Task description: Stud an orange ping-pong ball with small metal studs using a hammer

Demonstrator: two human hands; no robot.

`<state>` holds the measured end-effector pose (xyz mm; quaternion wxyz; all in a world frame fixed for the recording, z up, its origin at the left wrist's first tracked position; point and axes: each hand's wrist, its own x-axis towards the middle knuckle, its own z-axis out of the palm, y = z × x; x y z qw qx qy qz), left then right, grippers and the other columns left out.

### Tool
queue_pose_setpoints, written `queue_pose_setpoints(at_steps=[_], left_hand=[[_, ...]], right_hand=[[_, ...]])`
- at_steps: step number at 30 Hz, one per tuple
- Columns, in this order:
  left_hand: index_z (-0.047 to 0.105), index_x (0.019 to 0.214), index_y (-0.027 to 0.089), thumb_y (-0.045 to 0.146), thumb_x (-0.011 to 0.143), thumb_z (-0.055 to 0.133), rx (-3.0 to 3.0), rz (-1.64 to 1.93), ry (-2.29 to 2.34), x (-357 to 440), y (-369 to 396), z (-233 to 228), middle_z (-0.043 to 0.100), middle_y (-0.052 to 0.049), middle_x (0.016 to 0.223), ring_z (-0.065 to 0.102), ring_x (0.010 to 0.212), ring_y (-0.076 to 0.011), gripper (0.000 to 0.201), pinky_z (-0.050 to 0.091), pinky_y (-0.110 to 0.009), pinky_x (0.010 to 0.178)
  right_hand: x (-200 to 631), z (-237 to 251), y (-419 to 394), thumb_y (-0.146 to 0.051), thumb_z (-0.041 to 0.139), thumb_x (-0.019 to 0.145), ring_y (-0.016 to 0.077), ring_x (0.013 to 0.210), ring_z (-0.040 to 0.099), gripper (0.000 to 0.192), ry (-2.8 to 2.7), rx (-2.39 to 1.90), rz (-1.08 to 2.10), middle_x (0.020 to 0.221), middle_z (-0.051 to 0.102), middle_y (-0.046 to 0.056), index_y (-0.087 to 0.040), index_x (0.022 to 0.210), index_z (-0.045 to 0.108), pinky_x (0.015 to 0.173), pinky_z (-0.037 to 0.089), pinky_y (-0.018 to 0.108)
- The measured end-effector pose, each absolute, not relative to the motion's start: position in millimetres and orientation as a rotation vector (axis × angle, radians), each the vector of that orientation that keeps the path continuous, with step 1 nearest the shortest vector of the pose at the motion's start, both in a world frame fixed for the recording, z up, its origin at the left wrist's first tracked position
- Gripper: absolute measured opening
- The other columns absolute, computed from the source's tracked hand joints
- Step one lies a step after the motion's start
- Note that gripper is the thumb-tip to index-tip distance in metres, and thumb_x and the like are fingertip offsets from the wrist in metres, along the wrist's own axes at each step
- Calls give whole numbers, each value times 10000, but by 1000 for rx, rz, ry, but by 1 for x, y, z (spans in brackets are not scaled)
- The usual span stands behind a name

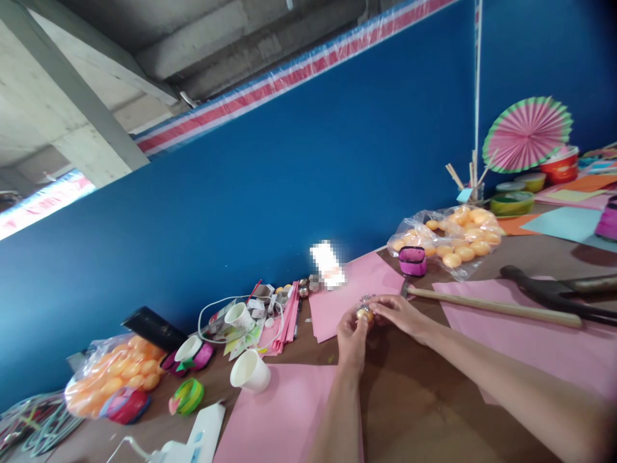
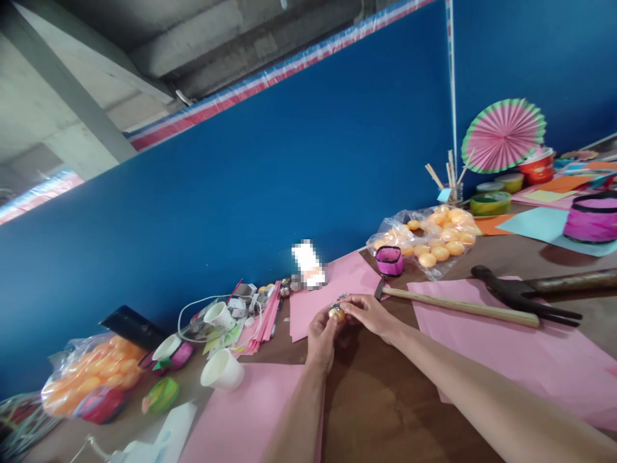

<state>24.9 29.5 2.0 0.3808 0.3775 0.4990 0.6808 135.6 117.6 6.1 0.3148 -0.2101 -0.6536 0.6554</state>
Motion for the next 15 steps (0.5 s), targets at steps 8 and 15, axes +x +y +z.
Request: queue_pose_setpoints(at_steps=[8,15], left_hand=[[610,1039,131,344,746,601,1028,1712,1358,26,28,6,659,-96,944,605,815,-165,363,477,-284,762],[614,1062,146,339,756,582,1083,1694,1364,27,28,7,667,-81,956,607,839,-174,363,475,-286,777]], right_hand=[[137,9,117,-451,579,745,140,668,556,345,-1736,-524,1709,784,633,35,-140,887,626,628,436,263],[137,9,117,-448,579,741,157,698,575,345,-1749,-539,1678,814,647,46,-136,881,625,661,448,282]])
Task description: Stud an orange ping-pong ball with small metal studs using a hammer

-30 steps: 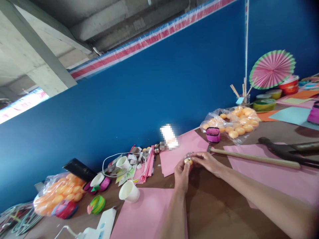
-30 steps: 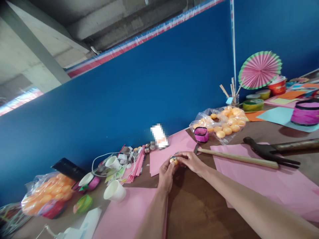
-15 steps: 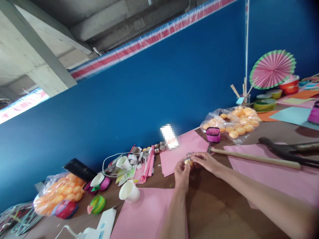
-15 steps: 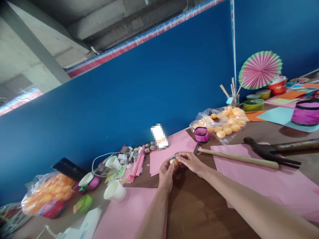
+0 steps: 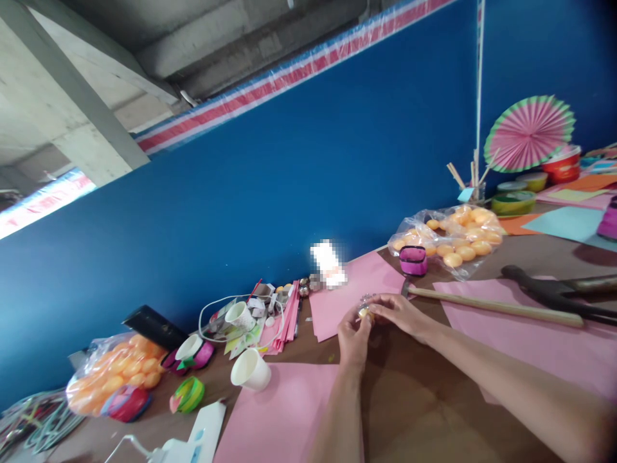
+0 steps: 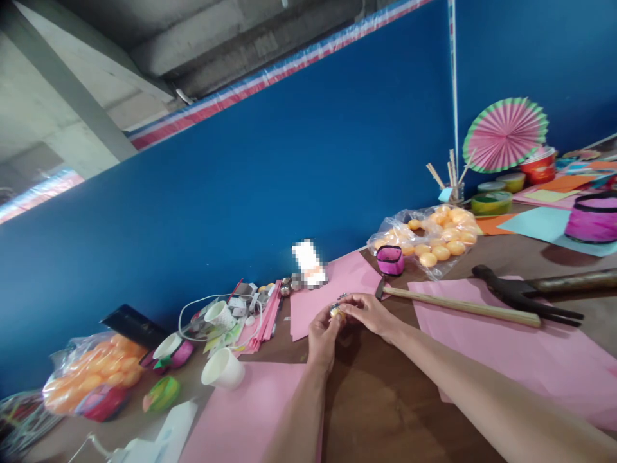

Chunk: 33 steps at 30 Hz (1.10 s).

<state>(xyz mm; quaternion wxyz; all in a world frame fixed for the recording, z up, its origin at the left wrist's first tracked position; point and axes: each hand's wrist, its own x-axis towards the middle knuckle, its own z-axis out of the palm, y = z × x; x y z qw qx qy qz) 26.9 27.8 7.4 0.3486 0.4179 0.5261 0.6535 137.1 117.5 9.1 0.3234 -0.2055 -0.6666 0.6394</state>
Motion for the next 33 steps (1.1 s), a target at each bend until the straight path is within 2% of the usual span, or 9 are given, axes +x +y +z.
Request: queue_pose_setpoints(at_steps=[7,13,21,30,33], left_hand=[[601,1099,151,332,764,574,1115,1688,1362,26,28,7,663,-82,990,605,880,-191,382,472,-311,815],[596,1111,144,360,756,585,1051,1723,1340,27,28,6,653,-98,1033,599,932,-211,416,461,-336,859],[620,1056,143,368,757,588,900,1787,1214,28,29,5,656,-102,1024,610,924,-199,375,468,-328,846],[621,1049,137,382,788,541,914,1766,1195,26,30,1,651,-101,1029,603,936,-205,367,462,-350,863],[608,1063,138,379,779,558,889,1768,1213,25,31,-1,648,-101,1025,607,922,-197,376,465,-347,856]], right_hand=[[135,8,116,-429,595,738,138,657,554,315,-1730,-536,1669,762,628,32,-137,856,612,626,437,262],[133,5,119,-522,485,788,143,623,545,387,-1715,-510,1720,668,585,10,-149,752,579,606,447,273],[135,6,118,-487,547,757,180,748,580,366,-1801,-512,1593,857,634,54,-152,896,597,673,466,295],[134,13,114,-490,521,761,182,726,576,368,-1767,-562,1592,786,634,44,-152,875,611,643,465,292],[134,13,115,-479,517,763,196,776,582,353,-1823,-570,1474,821,645,48,-163,890,612,671,464,295]])
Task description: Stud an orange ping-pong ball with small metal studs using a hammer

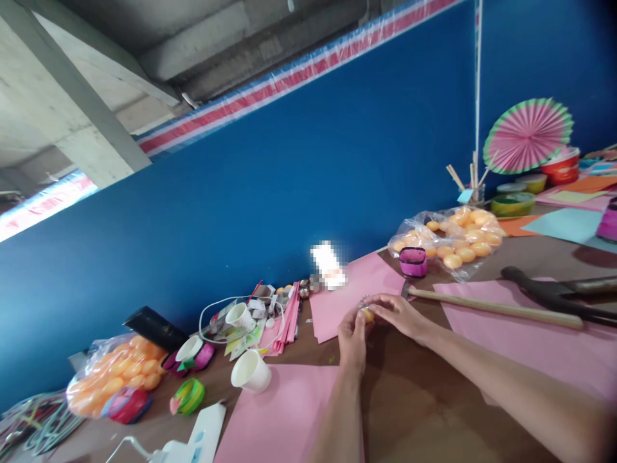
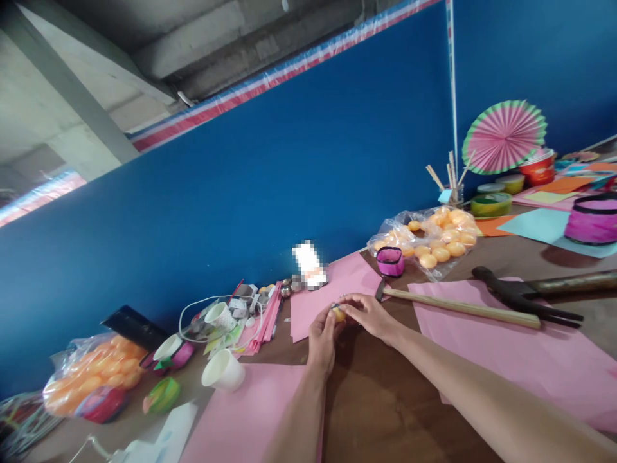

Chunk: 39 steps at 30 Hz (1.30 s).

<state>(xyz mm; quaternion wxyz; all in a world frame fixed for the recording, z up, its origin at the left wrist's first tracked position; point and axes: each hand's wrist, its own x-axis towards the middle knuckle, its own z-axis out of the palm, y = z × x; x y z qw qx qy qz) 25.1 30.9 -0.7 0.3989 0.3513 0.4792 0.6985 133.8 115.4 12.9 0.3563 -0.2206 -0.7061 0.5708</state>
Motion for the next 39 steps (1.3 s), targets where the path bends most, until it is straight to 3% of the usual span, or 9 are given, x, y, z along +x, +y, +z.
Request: queue_pose_setpoints(at_steps=[3,8,11,21,27,33,39], left_hand=[[593,1068,150,383,750,596,798,1804,1204,25,31,0,649,-92,997,615,902,-193,394,482,-354,832],[556,1092,182,376,707,652,571,1913,1136,23,32,1,646,-60,922,640,837,-165,442,495,-319,804],[559,1068,189,338,696,669,493,1978,1052,20,34,0,646,-55,922,642,844,-161,415,491,-303,815],[560,1046,170,303,701,670,464,1958,1038,20,33,4,639,-57,907,645,793,-150,386,499,-285,781],[562,1038,166,350,678,683,477,1939,1013,21,32,6,642,-62,903,639,792,-148,422,479,-298,796],[599,922,167,394,729,610,747,1922,1048,22,27,9,646,-65,898,617,864,-173,298,472,-285,763],[589,939,150,386,696,640,569,1926,1005,19,31,5,641,-55,856,625,783,-143,342,470,-285,773]], right_hand=[[139,12,122,-419,447,819,201,788,583,309,-1948,-671,1127,850,651,65,-168,890,613,709,450,301],[155,15,134,-198,424,800,244,912,519,243,-2215,-1081,203,962,615,94,-186,985,580,769,379,342],[161,17,138,-131,427,769,257,912,501,286,-2309,-1307,-23,984,588,119,-173,1026,547,749,349,352],[158,21,132,-154,403,797,254,893,516,266,-2359,-1375,-108,1001,585,127,-166,1027,536,728,334,359],[139,50,103,-111,388,795,207,963,511,314,-2296,-814,53,1010,609,82,-189,1052,552,821,370,343],[127,93,59,-123,396,821,190,939,522,297,-2320,-286,122,1004,601,68,-200,1065,547,837,406,354],[175,71,68,-141,404,836,213,1006,496,305,-2433,-528,29,1095,573,74,-224,1100,532,860,369,364]])
